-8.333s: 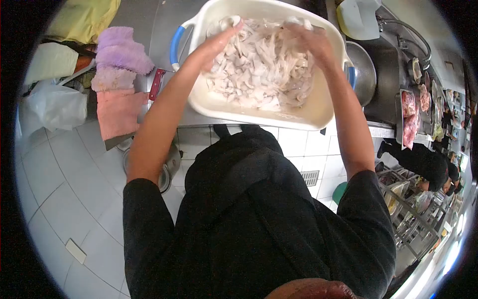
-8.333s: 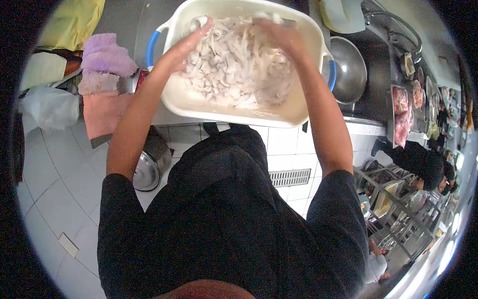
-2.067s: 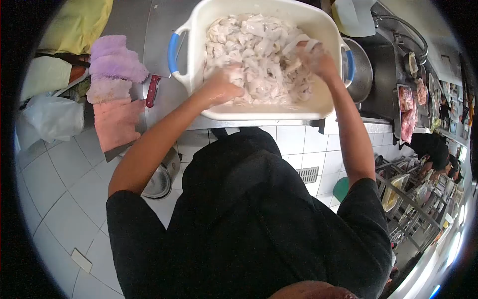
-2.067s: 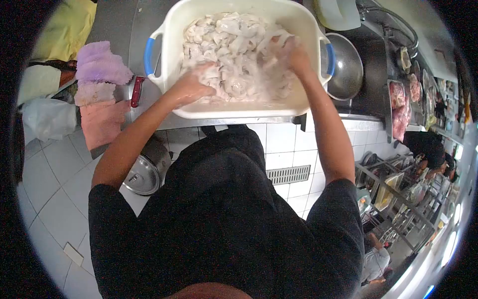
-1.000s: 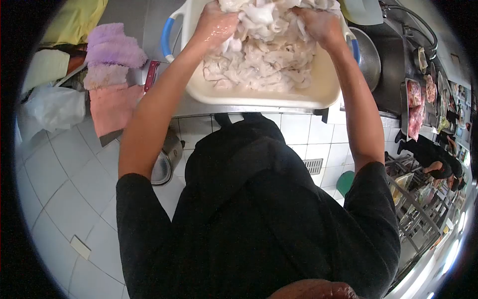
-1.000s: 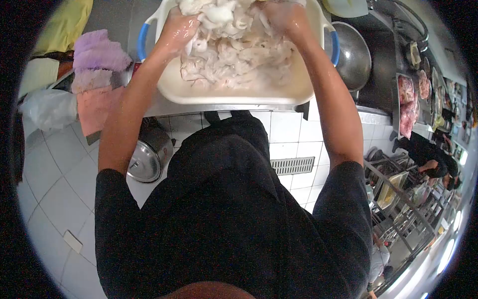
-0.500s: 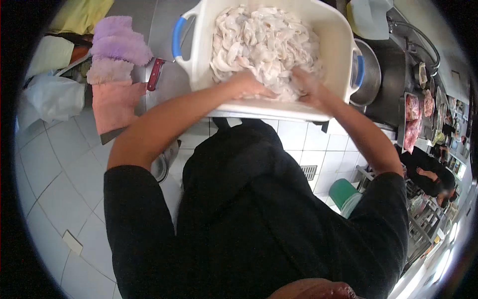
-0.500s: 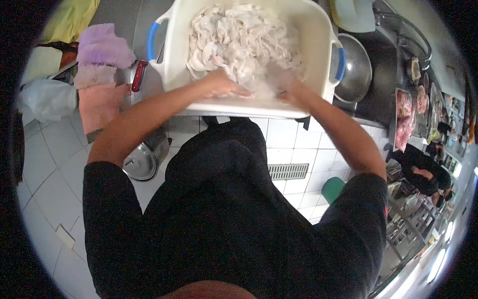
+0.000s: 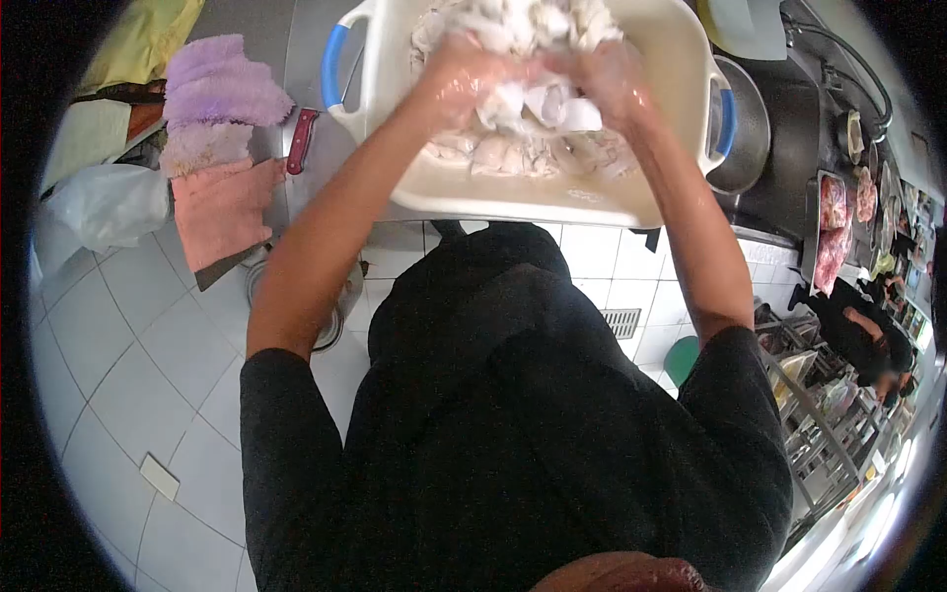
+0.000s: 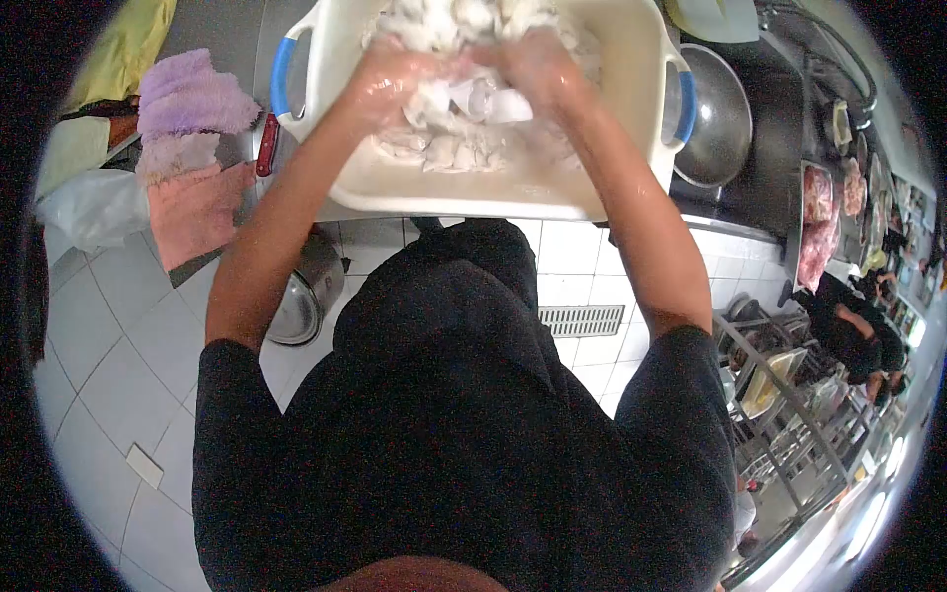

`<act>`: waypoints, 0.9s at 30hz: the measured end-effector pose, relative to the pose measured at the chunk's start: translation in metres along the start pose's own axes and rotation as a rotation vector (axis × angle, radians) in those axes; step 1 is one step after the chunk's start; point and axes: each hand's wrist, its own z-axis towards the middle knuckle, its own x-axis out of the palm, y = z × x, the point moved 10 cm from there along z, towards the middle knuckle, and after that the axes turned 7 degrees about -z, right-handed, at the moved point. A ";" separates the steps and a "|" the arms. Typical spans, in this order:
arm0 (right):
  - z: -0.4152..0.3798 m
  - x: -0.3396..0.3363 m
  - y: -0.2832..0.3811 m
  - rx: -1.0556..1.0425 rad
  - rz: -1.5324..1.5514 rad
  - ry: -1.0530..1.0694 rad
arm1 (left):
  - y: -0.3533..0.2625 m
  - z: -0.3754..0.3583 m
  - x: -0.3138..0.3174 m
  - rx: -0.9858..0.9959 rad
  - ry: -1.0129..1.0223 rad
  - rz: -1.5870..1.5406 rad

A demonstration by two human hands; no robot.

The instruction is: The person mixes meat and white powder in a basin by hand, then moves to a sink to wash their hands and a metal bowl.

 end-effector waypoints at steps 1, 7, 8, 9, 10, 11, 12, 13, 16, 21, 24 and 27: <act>-0.003 -0.011 0.008 -0.015 -0.190 -0.060 | -0.010 -0.002 -0.006 0.013 -0.038 -0.023; 0.024 -0.057 -0.005 -0.122 -0.473 -0.353 | -0.041 -0.011 -0.057 -0.267 -0.266 0.336; 0.007 -0.063 -0.035 0.215 0.218 -0.363 | -0.036 -0.005 -0.064 -0.034 -0.236 0.459; 0.009 -0.064 -0.039 0.141 0.257 -0.331 | -0.008 -0.012 -0.059 -0.168 -0.116 0.466; 0.011 -0.067 -0.056 0.066 0.295 -0.297 | 0.016 -0.025 -0.053 -0.301 0.004 0.469; 0.012 -0.067 -0.072 -0.010 0.335 -0.263 | 0.037 -0.040 -0.044 -0.432 0.124 0.471; 0.011 -0.057 -0.089 -0.068 0.317 -0.227 | 0.057 -0.058 -0.028 -0.578 0.253 0.371; 0.003 -0.034 -0.108 -0.047 0.161 -0.160 | 0.075 -0.076 -0.009 -0.722 0.378 0.261; -0.041 0.019 -0.123 0.362 0.179 0.082 | 0.126 -0.066 0.002 -0.752 0.301 0.464; -0.010 0.103 -0.175 0.229 0.519 0.403 | 0.110 -0.070 0.062 -0.708 0.269 -0.266; -0.012 0.109 -0.131 0.269 0.850 0.356 | 0.085 -0.068 0.073 -0.653 0.228 -0.544; 0.003 0.118 -0.118 -0.058 0.845 0.307 | 0.086 -0.069 0.063 -0.697 0.165 -0.480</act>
